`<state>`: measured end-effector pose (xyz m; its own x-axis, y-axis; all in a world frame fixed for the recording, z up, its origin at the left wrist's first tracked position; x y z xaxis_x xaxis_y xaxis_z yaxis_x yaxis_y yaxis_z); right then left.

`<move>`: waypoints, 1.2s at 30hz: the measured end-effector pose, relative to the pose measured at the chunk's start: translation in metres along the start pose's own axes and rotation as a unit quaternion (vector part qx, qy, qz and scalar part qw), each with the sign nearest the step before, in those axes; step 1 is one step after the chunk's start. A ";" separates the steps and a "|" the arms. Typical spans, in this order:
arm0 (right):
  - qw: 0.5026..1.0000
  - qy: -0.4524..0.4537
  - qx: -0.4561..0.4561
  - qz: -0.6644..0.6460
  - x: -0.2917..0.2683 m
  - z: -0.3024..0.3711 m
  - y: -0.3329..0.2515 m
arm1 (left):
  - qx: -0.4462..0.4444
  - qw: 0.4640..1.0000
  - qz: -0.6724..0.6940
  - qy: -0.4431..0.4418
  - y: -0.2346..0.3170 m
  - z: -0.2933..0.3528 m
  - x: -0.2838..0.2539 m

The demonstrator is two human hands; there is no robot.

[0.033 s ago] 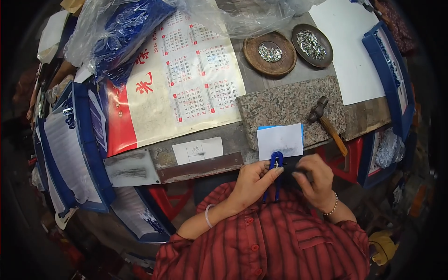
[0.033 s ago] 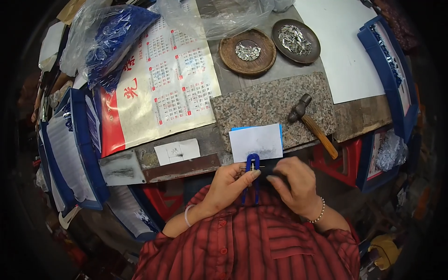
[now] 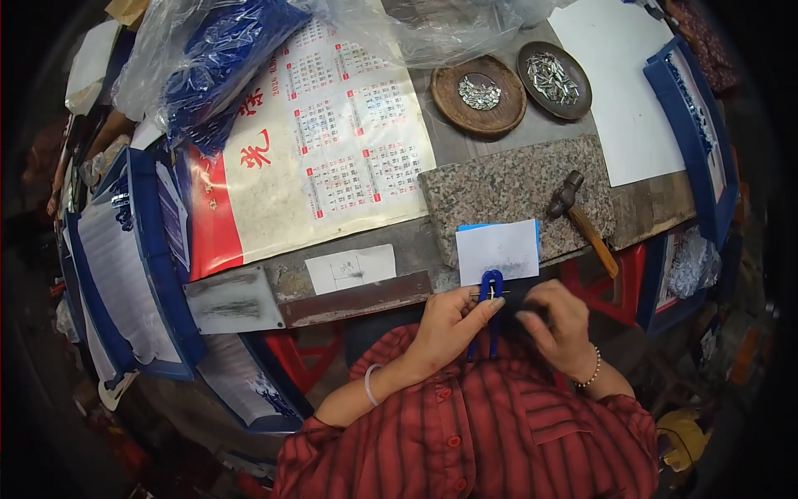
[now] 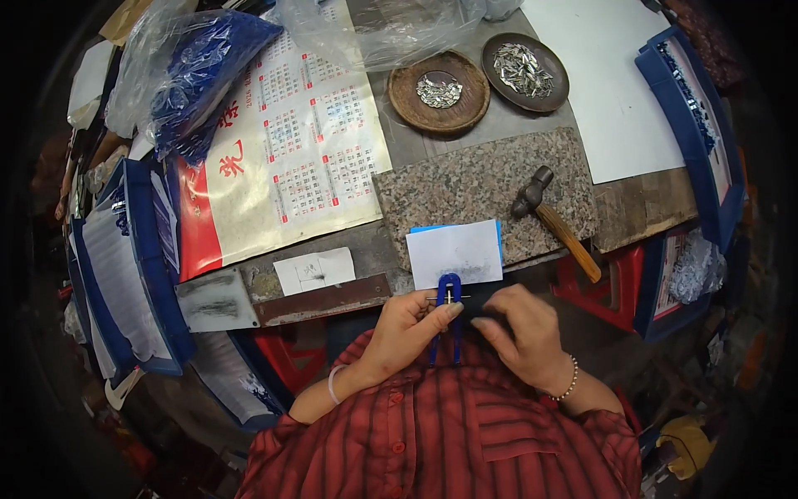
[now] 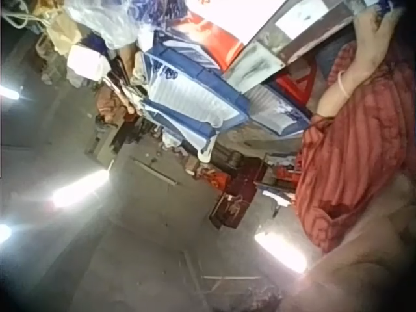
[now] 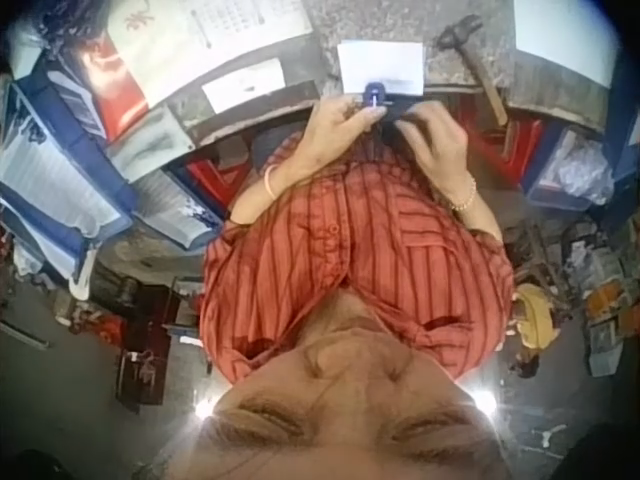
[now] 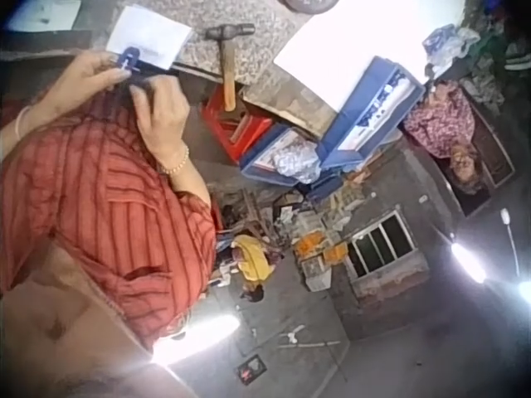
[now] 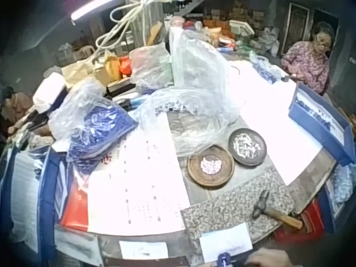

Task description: Assemble small hardware components by attaching metal parts to a blue plastic base using a hammer on a stone block.

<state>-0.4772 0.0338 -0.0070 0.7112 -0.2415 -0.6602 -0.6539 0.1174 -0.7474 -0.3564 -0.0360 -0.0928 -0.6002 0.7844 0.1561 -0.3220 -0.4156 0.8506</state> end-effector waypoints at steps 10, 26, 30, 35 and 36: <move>0.997 -0.038 0.059 -0.024 0.001 0.013 0.008 | -0.041 0.998 0.023 -0.040 -0.002 -0.001 0.005; 0.975 0.030 0.049 0.215 -0.060 -0.015 0.022 | -0.012 1.000 -0.002 -0.001 0.003 0.000 0.000; 0.999 0.002 0.028 0.041 -0.043 0.012 0.001 | -0.023 1.000 0.018 0.000 0.001 0.002 0.000; 0.997 -0.050 -0.042 0.042 -0.019 0.005 -0.028 | -0.001 1.000 0.011 -0.001 0.001 -0.001 0.001; 0.997 -0.050 -0.041 0.045 -0.019 0.005 -0.029 | 0.000 1.000 0.012 -0.002 0.005 -0.001 0.002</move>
<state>-0.4703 0.0400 0.0264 0.6687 -0.1358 -0.7310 -0.7318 0.0541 -0.6794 -0.3595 -0.0370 -0.0889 -0.6043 0.7766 0.1780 -0.3073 -0.4333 0.8472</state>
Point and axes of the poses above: each hand's wrist, its own z-axis away from the middle knuckle, its own x-axis out of the palm, y = z × x, the point moved 8 cm from there along -z, towards the middle knuckle, and after that the axes turned 3 degrees about -x, right-handed, at the moved point
